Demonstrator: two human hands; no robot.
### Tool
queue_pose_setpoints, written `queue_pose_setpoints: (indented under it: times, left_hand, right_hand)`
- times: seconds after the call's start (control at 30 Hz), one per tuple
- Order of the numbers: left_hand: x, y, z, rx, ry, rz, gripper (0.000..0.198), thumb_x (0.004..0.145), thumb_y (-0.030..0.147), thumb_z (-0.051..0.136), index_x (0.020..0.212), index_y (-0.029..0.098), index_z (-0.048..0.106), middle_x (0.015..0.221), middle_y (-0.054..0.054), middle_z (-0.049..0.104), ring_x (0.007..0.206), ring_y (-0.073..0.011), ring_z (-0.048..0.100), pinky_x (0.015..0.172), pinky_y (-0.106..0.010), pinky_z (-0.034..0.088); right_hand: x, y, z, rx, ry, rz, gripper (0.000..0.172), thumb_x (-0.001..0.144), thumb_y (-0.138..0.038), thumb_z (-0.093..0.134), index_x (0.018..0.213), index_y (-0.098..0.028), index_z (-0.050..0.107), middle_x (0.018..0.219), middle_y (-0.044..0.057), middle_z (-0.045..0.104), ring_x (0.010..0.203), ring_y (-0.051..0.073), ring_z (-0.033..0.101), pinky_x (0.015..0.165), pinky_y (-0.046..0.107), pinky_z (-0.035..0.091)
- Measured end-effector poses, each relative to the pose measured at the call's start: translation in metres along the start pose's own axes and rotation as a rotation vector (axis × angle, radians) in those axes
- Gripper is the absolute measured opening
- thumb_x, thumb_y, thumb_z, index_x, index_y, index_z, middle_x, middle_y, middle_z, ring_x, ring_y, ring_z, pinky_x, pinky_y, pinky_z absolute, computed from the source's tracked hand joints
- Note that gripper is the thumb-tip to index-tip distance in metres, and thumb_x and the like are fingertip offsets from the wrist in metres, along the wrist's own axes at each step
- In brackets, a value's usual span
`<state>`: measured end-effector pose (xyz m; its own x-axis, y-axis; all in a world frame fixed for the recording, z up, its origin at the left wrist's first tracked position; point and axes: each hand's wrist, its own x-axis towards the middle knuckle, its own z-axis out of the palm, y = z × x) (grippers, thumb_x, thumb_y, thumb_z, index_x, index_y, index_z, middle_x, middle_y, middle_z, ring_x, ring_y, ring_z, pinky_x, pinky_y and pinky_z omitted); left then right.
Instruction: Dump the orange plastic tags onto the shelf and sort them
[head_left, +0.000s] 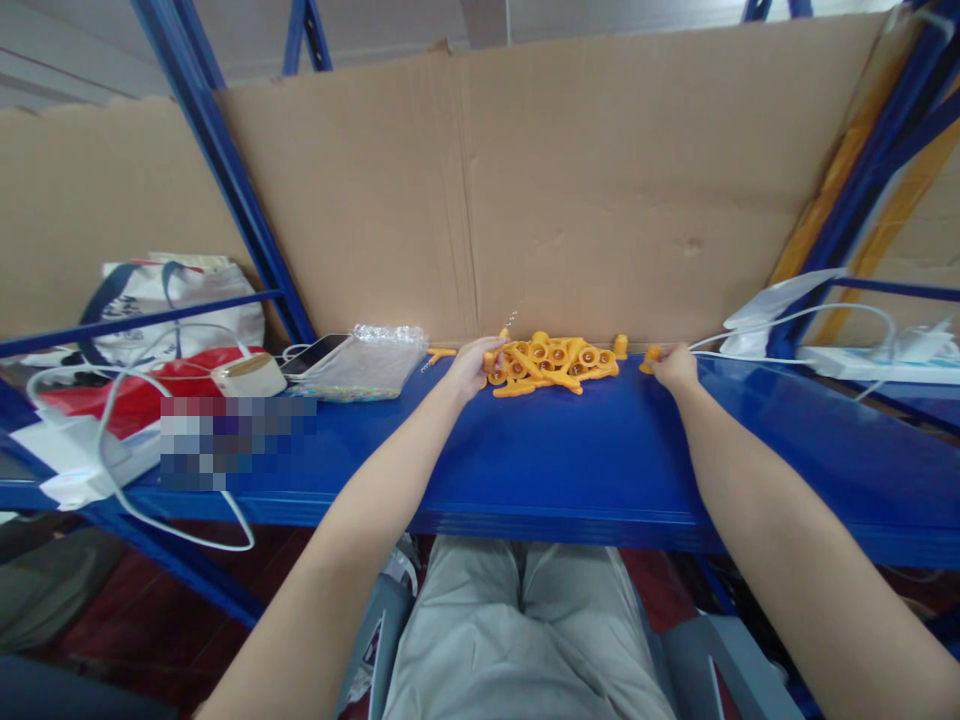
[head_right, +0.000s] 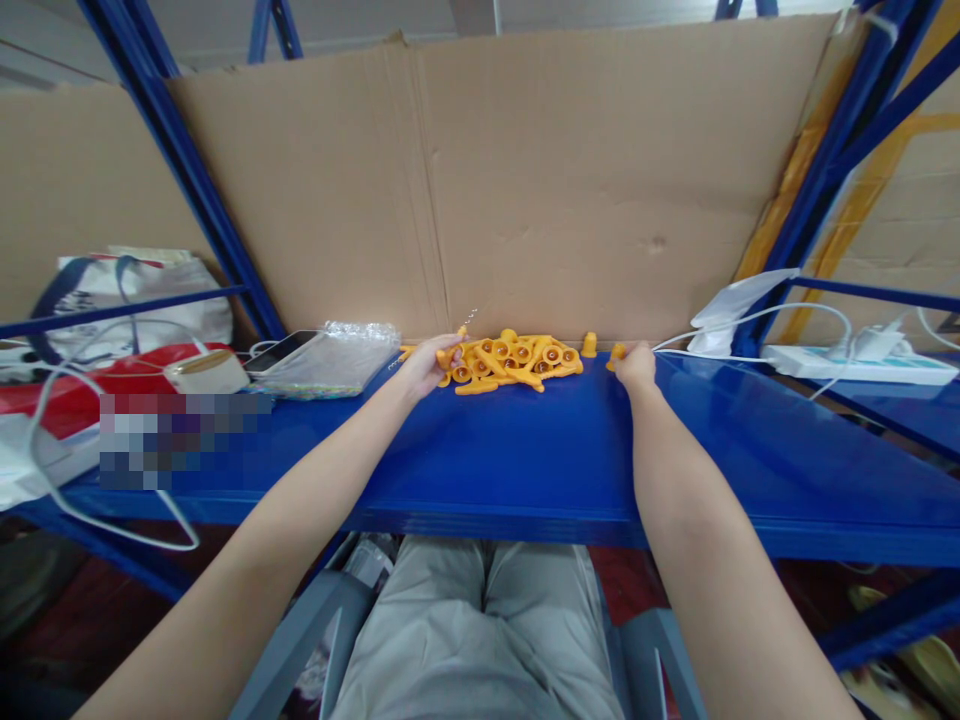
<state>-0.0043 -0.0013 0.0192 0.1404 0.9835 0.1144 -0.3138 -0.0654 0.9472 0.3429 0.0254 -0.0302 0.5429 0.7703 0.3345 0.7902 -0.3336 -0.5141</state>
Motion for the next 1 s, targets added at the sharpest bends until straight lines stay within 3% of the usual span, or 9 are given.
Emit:
queue_pose_setpoints:
  times: [0.17, 0.4, 0.57, 0.8, 1.0]
  left_hand:
    - [-0.003, 0.000, 0.001, 0.019, 0.028, 0.045, 0.012, 0.078, 0.010, 0.070, 0.069, 0.014, 0.063, 0.048, 0.004, 0.051, 0.043, -0.0052, 0.045, 0.045, -0.017, 0.033]
    - [0.001, -0.003, -0.002, 0.043, 0.041, 0.078, 0.014, 0.075, 0.016, 0.077, 0.071, 0.015, 0.064, 0.051, 0.005, 0.053, 0.045, -0.0054, 0.047, 0.047, -0.017, 0.035]
    - [0.007, -0.004, -0.010, 0.062, 0.075, 0.141, 0.017, 0.073, 0.021, 0.081, 0.073, 0.016, 0.065, 0.052, 0.005, 0.055, 0.047, -0.0051, 0.048, 0.048, -0.016, 0.034]
    - [0.011, -0.003, -0.019, 0.065, 0.201, 0.165, 0.018, 0.075, 0.019, 0.077, 0.067, 0.016, 0.061, 0.051, 0.006, 0.054, 0.046, -0.0052, 0.048, 0.049, -0.017, 0.038]
    - [0.016, -0.006, -0.022, 0.100, 0.220, 0.202, 0.017, 0.078, 0.015, 0.073, 0.065, 0.016, 0.061, 0.052, 0.005, 0.055, 0.046, -0.0051, 0.047, 0.050, -0.016, 0.039]
  right_hand:
    - [-0.003, 0.002, 0.001, -0.034, -0.126, -0.040, 0.015, 0.084, -0.023, 0.061, 0.094, -0.020, 0.073, 0.113, 0.013, 0.072, 0.114, 0.031, 0.066, 0.095, 0.039, 0.052]
    - [-0.001, 0.004, 0.012, -0.099, -0.169, -0.123, 0.039, 0.087, -0.033, 0.056, 0.122, -0.024, 0.072, 0.131, 0.015, 0.065, 0.124, 0.035, 0.060, 0.101, 0.051, 0.049]
    - [0.006, 0.003, 0.019, -0.175, -0.266, -0.143, 0.050, 0.094, -0.044, 0.046, 0.139, -0.029, 0.061, 0.150, 0.013, 0.052, 0.137, 0.037, 0.048, 0.111, 0.061, 0.037]
    - [0.024, 0.003, 0.032, -0.213, -0.282, -0.155, 0.054, 0.094, -0.050, 0.041, 0.143, -0.033, 0.057, 0.156, 0.012, 0.046, 0.141, 0.040, 0.043, 0.109, 0.072, 0.032]
    - [0.033, 0.003, 0.038, -0.215, -0.274, -0.150, 0.055, 0.094, -0.051, 0.044, 0.143, -0.032, 0.057, 0.155, 0.014, 0.047, 0.140, 0.041, 0.044, 0.110, 0.072, 0.031]
